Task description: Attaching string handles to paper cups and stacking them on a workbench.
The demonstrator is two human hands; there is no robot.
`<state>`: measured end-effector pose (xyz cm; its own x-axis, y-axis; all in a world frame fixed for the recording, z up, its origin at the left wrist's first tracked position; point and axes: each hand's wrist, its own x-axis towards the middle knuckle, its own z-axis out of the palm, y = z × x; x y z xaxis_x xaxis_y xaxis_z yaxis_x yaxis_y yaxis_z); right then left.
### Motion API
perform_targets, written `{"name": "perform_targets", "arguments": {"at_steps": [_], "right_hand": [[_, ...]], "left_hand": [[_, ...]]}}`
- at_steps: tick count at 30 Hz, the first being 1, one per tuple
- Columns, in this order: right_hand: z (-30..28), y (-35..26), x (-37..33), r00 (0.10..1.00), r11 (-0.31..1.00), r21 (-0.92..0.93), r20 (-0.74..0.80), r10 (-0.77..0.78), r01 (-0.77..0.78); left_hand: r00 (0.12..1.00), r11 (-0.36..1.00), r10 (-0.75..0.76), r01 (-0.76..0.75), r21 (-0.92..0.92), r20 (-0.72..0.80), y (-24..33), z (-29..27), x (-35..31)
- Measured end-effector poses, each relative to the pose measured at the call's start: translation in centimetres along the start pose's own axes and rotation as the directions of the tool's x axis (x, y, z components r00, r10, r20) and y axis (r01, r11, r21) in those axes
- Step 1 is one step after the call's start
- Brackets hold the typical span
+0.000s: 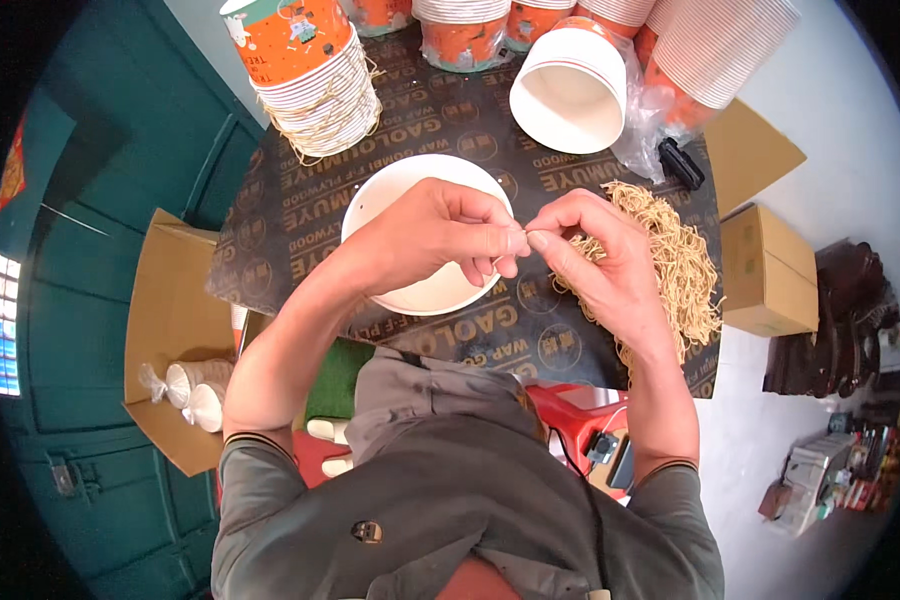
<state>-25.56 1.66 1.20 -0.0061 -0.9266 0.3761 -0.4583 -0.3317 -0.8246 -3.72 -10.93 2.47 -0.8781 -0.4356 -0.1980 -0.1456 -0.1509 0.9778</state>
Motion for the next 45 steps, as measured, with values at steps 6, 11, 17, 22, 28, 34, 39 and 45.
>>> {"name": "perform_targets", "arguments": {"at_steps": [6, 11, 17, 22, 28, 34, 39, 45], "right_hand": [[2.9, 0.5, -1.5, 0.976, 0.989, -0.094, -0.173, -0.132, 0.117], [5.3, 1.9, -2.6, 0.944, 0.986, -0.100, -0.290, -0.156, 0.132], [6.2, 2.8, -2.5, 0.927, 0.839, 0.530, -0.242, 0.287, -0.122], [6.1, 3.6, -1.9, 0.961, 0.871, 0.469, -0.140, 0.237, -0.147], [6.0, 4.1, -1.6, 0.970, 0.904, 0.403, -0.126, 0.206, -0.140], [6.0, 4.1, -1.7, 0.963, 0.912, 0.362, -0.108, 0.247, -0.194], [5.7, 3.9, -1.3, 0.989, 0.964, 0.264, -0.126, 0.074, -0.038], [5.8, 4.1, -1.3, 0.964, 0.822, 0.541, -0.074, 0.257, -0.177]], "left_hand": [[0.996, 0.998, 0.038, -0.042, -0.048, -0.075, -0.6, -0.4, 0.0], [0.979, 0.999, 0.048, -0.047, 0.011, -0.196, -0.7, 0.1, -0.3], [0.961, 0.971, 0.099, -0.036, 0.238, -0.257, -0.1, 0.9, -1.0], [0.933, 0.903, 0.255, -0.137, 0.406, -0.253, -0.8, 1.3, -1.3], [0.893, 0.840, 0.387, -0.238, 0.488, -0.230, -1.3, 2.0, -1.6], [0.775, 0.586, 0.599, -0.251, 0.770, -0.203, -1.6, 2.5, -1.2], [0.659, 0.344, 0.745, -0.242, 0.907, -0.106, -1.9, 2.7, -0.6], [0.738, 0.609, 0.635, -0.300, 0.734, -0.226, -1.7, 2.8, -0.8]]}}
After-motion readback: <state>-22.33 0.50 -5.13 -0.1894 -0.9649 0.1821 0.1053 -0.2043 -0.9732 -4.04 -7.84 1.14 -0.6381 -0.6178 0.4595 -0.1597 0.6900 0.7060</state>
